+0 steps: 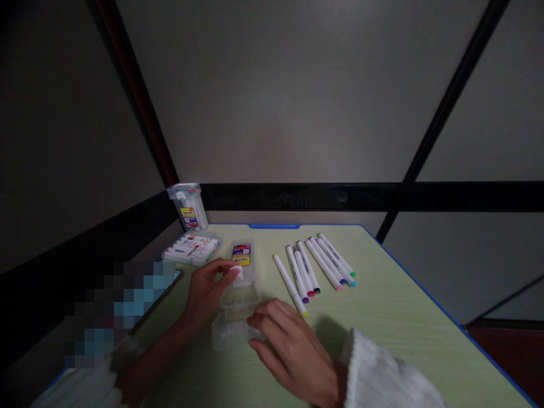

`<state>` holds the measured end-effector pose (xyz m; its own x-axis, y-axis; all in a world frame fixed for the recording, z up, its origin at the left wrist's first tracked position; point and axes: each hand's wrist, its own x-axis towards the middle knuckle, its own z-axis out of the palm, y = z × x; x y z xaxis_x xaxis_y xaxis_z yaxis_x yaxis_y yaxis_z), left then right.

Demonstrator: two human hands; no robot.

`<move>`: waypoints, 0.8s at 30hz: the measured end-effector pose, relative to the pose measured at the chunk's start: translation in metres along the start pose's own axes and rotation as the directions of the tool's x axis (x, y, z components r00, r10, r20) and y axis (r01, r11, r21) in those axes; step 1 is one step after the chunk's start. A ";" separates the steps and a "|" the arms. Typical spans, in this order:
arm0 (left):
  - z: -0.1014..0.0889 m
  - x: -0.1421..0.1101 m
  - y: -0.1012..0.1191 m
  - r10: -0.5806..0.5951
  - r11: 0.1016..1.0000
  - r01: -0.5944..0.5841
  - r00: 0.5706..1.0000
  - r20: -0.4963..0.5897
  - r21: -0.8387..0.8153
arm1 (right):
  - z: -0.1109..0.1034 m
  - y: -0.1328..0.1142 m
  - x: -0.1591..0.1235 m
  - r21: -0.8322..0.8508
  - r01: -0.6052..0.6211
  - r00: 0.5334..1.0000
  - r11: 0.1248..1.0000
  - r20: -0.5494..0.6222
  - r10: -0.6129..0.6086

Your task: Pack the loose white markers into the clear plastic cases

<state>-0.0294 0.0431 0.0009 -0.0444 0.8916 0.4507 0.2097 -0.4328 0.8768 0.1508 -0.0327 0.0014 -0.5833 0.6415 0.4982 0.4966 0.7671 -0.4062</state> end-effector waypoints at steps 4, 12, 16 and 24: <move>-0.001 0.001 0.000 0.036 0.999 -0.035 0.999 -0.021 0.021 | 0.001 0.000 0.001 -0.008 0.045 0.998 0.999 0.045 -0.044; -0.003 0.002 0.003 0.135 0.990 -0.132 0.990 -0.040 0.055 | 0.003 0.000 0.002 -0.057 0.053 0.987 0.997 0.154 -0.044; -0.002 0.001 -0.001 0.162 0.984 -0.159 0.986 -0.032 0.075 | 0.005 0.003 0.002 -0.095 -0.016 0.993 0.995 0.112 0.026; 0.003 -0.005 -0.020 0.073 0.991 -0.077 0.997 0.035 0.113 | 0.003 0.016 0.003 -0.143 -0.194 0.981 0.970 -0.036 0.191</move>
<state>-0.0301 0.0479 -0.0191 0.0057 0.8617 0.5074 0.3212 -0.4821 0.8151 0.1547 -0.0189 -0.0059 -0.4542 0.7754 0.4386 0.6874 0.6182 -0.3811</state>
